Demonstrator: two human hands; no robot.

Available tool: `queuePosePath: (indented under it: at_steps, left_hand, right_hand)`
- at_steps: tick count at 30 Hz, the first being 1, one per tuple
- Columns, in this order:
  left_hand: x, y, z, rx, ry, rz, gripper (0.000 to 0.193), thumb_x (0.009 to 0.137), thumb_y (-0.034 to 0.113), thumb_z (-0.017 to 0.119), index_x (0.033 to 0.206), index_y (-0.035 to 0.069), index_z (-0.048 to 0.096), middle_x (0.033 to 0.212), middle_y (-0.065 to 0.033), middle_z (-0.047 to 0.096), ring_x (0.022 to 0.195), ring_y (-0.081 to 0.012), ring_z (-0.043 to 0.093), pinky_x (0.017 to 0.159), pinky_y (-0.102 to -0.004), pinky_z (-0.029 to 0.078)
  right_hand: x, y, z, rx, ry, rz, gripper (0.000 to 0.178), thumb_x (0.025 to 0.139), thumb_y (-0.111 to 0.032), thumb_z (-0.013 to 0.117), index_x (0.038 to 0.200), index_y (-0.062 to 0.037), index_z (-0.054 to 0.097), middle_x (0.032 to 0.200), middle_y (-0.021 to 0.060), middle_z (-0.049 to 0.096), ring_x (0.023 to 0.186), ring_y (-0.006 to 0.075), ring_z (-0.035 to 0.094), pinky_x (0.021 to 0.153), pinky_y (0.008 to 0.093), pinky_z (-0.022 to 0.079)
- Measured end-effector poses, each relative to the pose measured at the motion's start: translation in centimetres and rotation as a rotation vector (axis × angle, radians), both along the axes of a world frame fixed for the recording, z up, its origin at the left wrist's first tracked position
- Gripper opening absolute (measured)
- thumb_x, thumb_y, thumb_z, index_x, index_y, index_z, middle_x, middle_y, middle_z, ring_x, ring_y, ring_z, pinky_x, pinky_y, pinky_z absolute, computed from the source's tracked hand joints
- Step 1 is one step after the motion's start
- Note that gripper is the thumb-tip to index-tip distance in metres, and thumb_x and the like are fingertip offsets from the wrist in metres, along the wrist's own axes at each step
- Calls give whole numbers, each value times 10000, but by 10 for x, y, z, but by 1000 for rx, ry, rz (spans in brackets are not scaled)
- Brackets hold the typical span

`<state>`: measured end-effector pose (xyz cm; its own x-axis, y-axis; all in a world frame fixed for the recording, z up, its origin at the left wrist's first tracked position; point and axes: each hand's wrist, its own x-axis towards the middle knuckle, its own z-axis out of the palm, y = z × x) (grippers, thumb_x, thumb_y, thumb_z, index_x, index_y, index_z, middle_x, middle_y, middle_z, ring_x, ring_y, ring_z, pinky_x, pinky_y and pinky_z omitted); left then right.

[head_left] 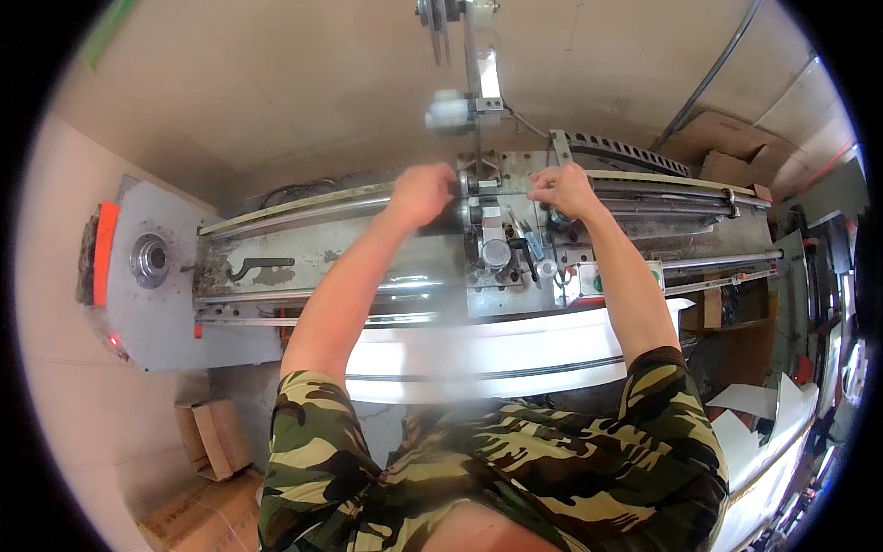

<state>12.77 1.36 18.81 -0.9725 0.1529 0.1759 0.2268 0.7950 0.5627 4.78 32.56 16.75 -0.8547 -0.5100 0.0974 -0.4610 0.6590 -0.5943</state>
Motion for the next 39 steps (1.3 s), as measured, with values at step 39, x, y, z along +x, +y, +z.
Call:
queuePosePath:
  at_steps: [39]
  left_hand:
    - [101, -76, 25, -469, 427, 327, 320, 793, 67, 603, 1111, 84, 581, 1110, -86, 573, 1100, -292, 550, 959, -399, 468]
  right_hand:
    - [196, -41, 52, -261, 301, 480, 413, 817, -95, 775, 1221, -89, 687, 1045, 105, 733, 990, 293, 677, 1044, 488, 437]
